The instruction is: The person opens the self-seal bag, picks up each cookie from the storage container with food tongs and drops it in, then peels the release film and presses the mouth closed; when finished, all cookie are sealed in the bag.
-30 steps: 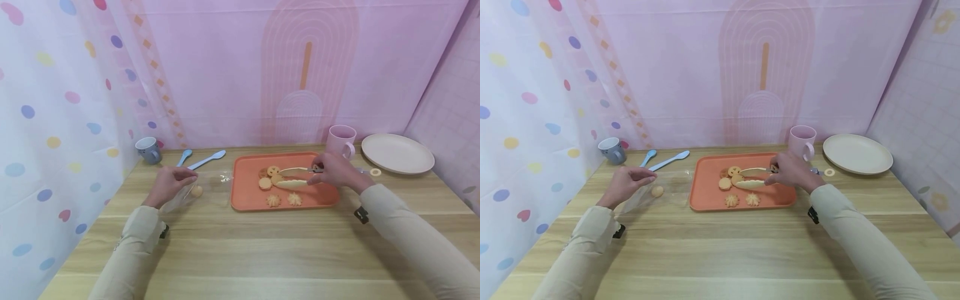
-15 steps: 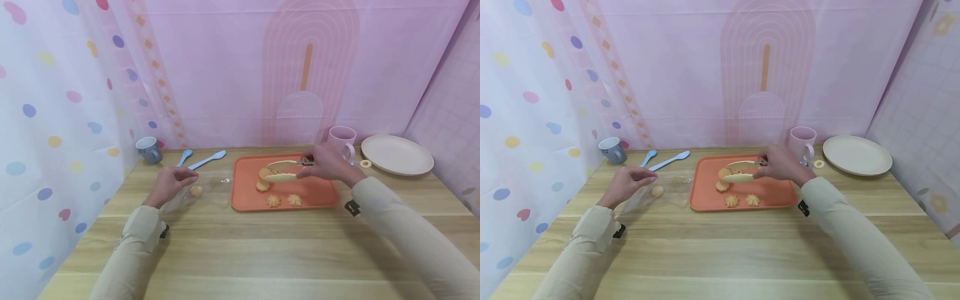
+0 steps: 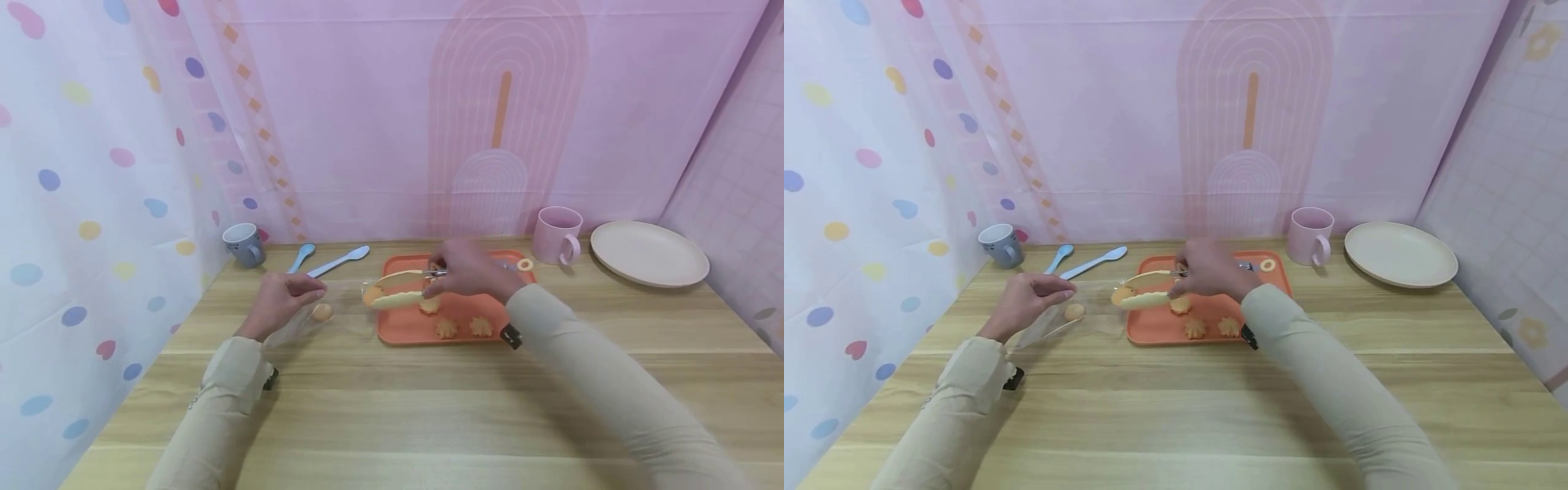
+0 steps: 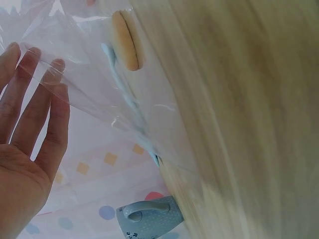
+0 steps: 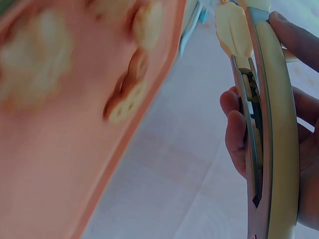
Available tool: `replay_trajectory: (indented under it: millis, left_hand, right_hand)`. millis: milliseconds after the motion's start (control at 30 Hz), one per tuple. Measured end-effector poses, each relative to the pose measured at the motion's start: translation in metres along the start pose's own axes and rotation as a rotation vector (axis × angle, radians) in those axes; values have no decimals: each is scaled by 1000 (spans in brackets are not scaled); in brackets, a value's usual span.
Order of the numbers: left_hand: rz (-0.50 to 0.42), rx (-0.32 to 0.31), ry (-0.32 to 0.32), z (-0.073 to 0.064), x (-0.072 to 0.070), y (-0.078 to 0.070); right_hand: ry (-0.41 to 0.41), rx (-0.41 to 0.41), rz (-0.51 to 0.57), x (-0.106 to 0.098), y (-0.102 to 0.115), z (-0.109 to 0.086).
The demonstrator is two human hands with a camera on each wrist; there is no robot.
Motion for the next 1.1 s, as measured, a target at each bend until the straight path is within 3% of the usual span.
replay_trajectory:
  millis: [233, 567, 767, 1100]
  left_hand:
    - [4, -17, 9, 2, 1, -4]
    - [-11, 2, 12, 1, 2, -8]
    - [0, 8, 13, 1, 2, -10]
    - [-19, 5, 21, 0, 3, -9]
  right_hand:
    - [11, -22, -33, 21, 17, 16]
    - [24, -12, 114, 56, 34, 37]
    - [-27, -49, 102, 61, 44, 44]
    - [33, -13, 73, 73, 53, 52]
Point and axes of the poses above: each hand's wrist, its own z-axis towards the middle knuckle, its own x-axis out of the palm, y = z × x, the point moved 5 cm from there along z, towards the middle knuckle, and after that the axes turned 2 degrees about -y, right-handed, at the moved point
